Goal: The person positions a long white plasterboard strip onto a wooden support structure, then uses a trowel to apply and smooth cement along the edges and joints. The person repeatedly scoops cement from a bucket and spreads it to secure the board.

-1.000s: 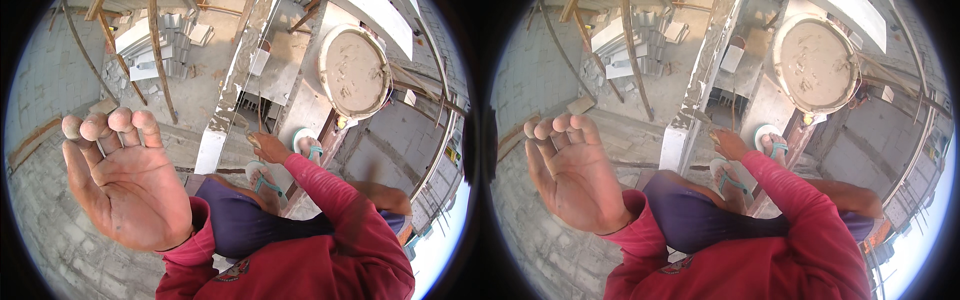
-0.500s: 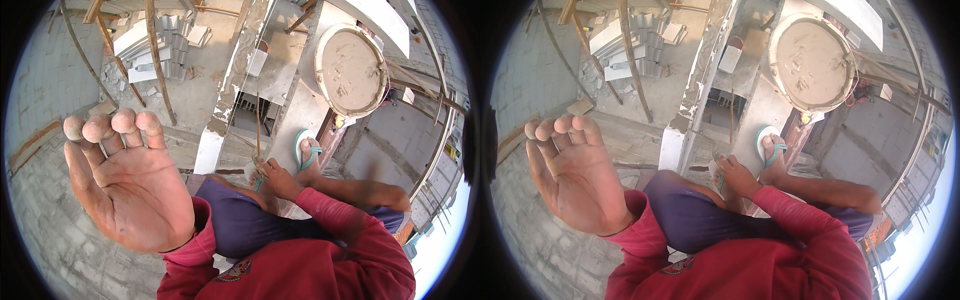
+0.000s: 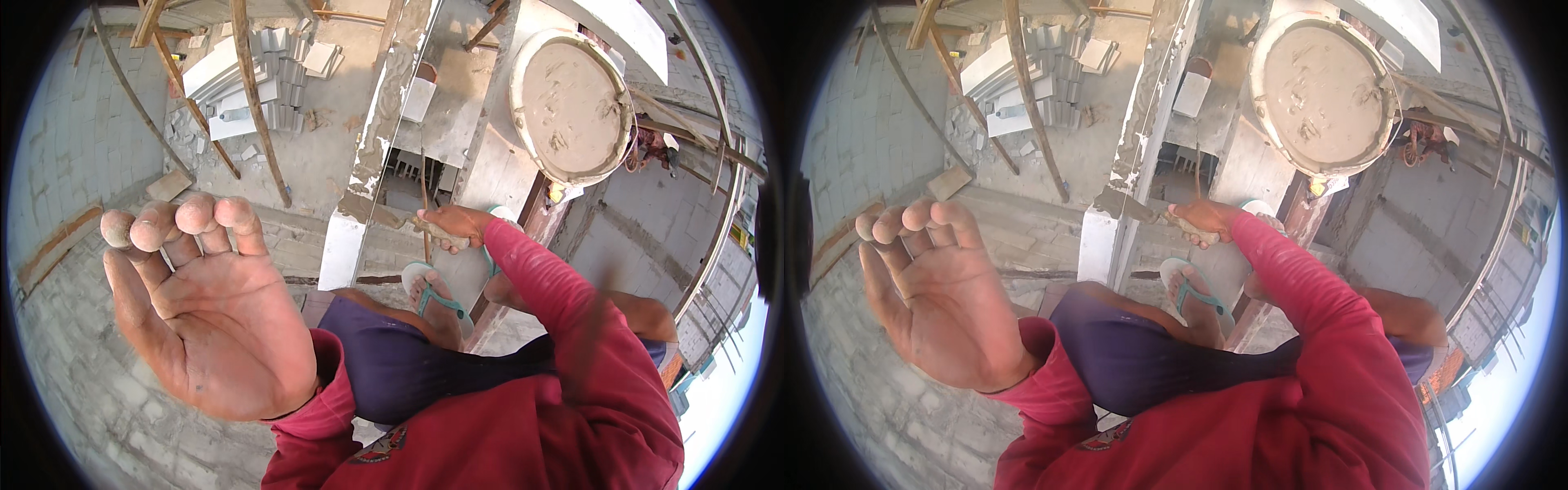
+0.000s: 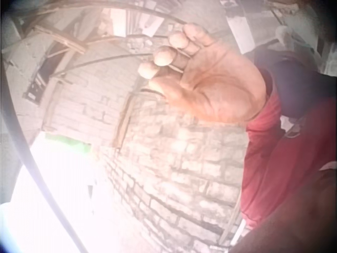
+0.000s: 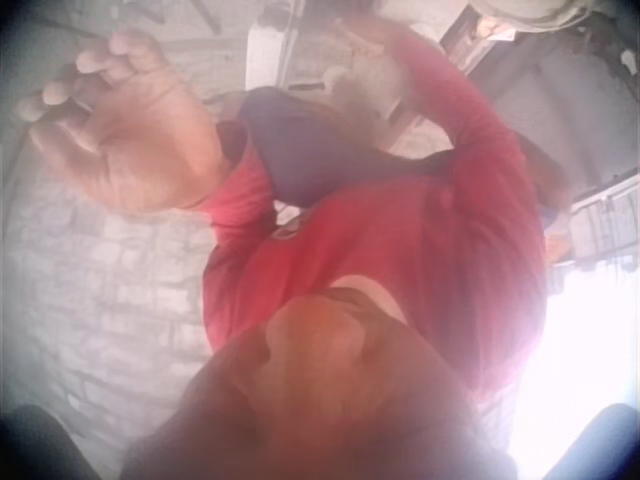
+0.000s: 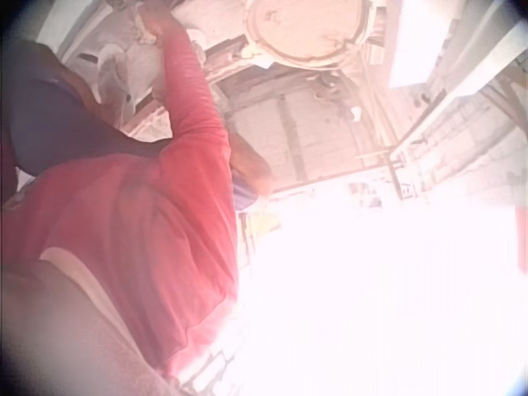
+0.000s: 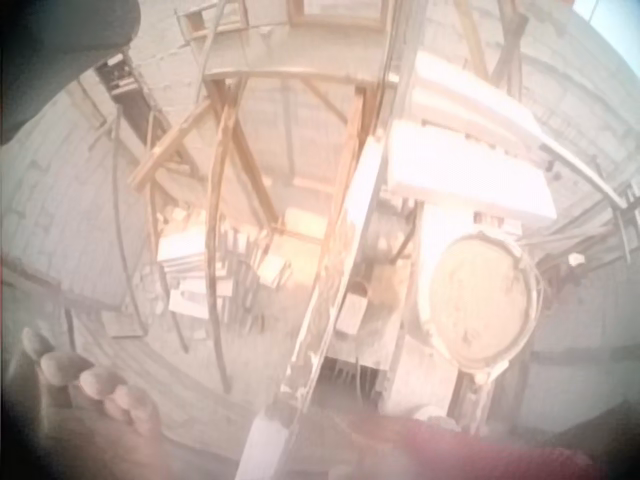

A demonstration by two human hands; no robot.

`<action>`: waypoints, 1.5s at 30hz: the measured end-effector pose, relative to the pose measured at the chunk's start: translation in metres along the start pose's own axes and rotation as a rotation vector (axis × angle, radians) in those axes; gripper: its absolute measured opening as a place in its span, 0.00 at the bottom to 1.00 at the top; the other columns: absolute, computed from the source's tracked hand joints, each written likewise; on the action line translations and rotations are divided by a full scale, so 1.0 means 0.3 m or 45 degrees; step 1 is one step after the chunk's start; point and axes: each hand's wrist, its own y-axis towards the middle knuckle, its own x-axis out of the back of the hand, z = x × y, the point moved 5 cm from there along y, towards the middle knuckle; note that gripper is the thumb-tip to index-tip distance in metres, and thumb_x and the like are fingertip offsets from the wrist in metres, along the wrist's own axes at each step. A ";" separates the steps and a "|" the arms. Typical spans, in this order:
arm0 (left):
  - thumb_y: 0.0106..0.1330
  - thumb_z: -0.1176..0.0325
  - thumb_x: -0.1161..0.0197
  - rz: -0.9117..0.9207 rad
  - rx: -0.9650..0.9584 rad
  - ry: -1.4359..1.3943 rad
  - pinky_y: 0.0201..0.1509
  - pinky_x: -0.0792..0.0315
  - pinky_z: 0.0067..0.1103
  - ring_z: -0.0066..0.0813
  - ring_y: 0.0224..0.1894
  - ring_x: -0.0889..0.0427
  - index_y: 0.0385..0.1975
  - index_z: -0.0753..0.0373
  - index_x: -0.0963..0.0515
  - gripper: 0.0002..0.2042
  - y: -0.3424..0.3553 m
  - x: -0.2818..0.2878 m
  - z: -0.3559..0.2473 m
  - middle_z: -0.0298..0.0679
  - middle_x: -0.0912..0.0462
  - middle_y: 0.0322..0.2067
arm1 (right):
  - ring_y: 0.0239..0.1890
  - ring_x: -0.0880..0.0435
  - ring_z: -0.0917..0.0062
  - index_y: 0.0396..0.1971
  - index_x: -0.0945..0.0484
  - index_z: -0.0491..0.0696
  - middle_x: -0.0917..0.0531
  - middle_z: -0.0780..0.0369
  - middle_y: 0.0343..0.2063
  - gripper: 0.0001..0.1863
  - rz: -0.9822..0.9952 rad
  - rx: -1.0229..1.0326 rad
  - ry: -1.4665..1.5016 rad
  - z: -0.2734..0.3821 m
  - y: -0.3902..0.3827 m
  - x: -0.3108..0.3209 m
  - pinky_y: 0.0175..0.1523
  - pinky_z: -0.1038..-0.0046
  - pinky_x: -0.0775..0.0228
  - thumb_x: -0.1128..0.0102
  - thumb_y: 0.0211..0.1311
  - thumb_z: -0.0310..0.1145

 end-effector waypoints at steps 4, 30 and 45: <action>0.82 0.64 0.46 0.046 0.005 -0.006 0.68 0.33 0.35 0.33 0.56 0.27 0.61 0.63 0.30 0.14 0.012 -0.006 0.009 0.35 0.24 0.50 | 0.21 0.28 0.83 0.50 0.24 0.45 0.27 0.67 0.25 0.28 -0.024 0.020 -0.005 0.023 -0.070 0.015 0.20 0.77 0.34 0.51 0.82 0.59; 0.81 0.65 0.41 -0.520 1.018 1.045 0.57 0.25 0.25 0.25 0.50 0.19 0.57 0.66 0.19 0.14 -0.454 0.003 0.508 0.39 0.16 0.46 | 0.46 0.12 0.56 0.71 0.28 0.53 0.17 0.55 0.45 0.31 -1.660 0.313 -1.708 0.175 -1.226 0.225 0.43 0.57 0.18 0.36 0.69 0.43; 0.75 0.52 0.33 0.144 0.802 1.424 0.67 0.29 0.31 0.36 0.60 0.21 0.73 0.64 0.36 0.34 0.784 -0.138 1.224 0.48 0.22 0.61 | 0.60 0.19 0.56 0.76 0.42 0.42 0.25 0.46 0.64 0.39 -1.525 0.930 0.656 0.263 -1.170 1.345 0.62 0.60 0.21 0.43 0.79 0.53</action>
